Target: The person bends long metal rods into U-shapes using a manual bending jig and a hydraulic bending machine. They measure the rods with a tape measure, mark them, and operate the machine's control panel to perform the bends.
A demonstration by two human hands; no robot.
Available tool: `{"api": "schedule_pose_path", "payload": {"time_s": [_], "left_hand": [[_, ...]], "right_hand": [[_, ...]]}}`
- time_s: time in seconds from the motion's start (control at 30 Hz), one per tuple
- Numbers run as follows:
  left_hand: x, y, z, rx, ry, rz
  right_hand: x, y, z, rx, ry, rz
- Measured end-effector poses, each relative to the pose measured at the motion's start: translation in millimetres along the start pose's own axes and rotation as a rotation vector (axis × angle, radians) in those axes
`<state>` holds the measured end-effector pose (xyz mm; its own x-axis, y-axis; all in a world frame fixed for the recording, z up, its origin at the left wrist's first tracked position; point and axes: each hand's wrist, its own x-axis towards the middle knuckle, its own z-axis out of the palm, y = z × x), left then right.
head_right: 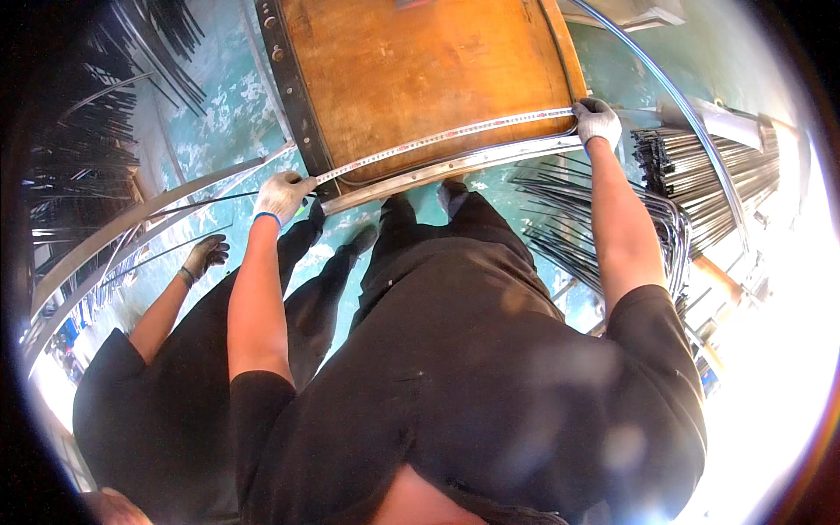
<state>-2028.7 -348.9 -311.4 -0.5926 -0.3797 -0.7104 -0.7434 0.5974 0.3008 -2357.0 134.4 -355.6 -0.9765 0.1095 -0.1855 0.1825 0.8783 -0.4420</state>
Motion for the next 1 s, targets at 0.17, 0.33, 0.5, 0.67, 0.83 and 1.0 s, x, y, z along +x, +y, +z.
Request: {"api": "schedule_pose_path", "payload": {"time_s": [0.17, 0.33, 0.5, 0.67, 0.83, 1.0], "left_hand": [[-2.4, 0.6, 3.2, 0.026, 0.036, -0.087], [0.0, -4.4, 4.5, -0.009, 0.011, -0.112], [4.4, -9.8, 7.2, -0.008, -0.029, -0.127], [4.6, -13.9, 10.7, -0.039, 0.014, -0.114], [1.5, -6.2, -0.1, -0.033, -0.035, -0.104], [2.7, -11.1, 3.2, -0.053, -0.03, -0.118]], "right_hand": [[11.8, 17.1, 7.2, 0.014, -0.012, -0.008], [31.8, 44.0, 15.6, 0.005, -0.022, 0.005], [30.1, 39.1, 11.9, -0.024, -0.002, -0.024], [16.9, 13.3, 1.9, -0.033, -0.028, 0.002], [29.7, 33.8, 5.0, -0.019, -0.03, -0.019], [17.8, 8.1, 0.0, -0.082, -0.035, -0.034]]}}
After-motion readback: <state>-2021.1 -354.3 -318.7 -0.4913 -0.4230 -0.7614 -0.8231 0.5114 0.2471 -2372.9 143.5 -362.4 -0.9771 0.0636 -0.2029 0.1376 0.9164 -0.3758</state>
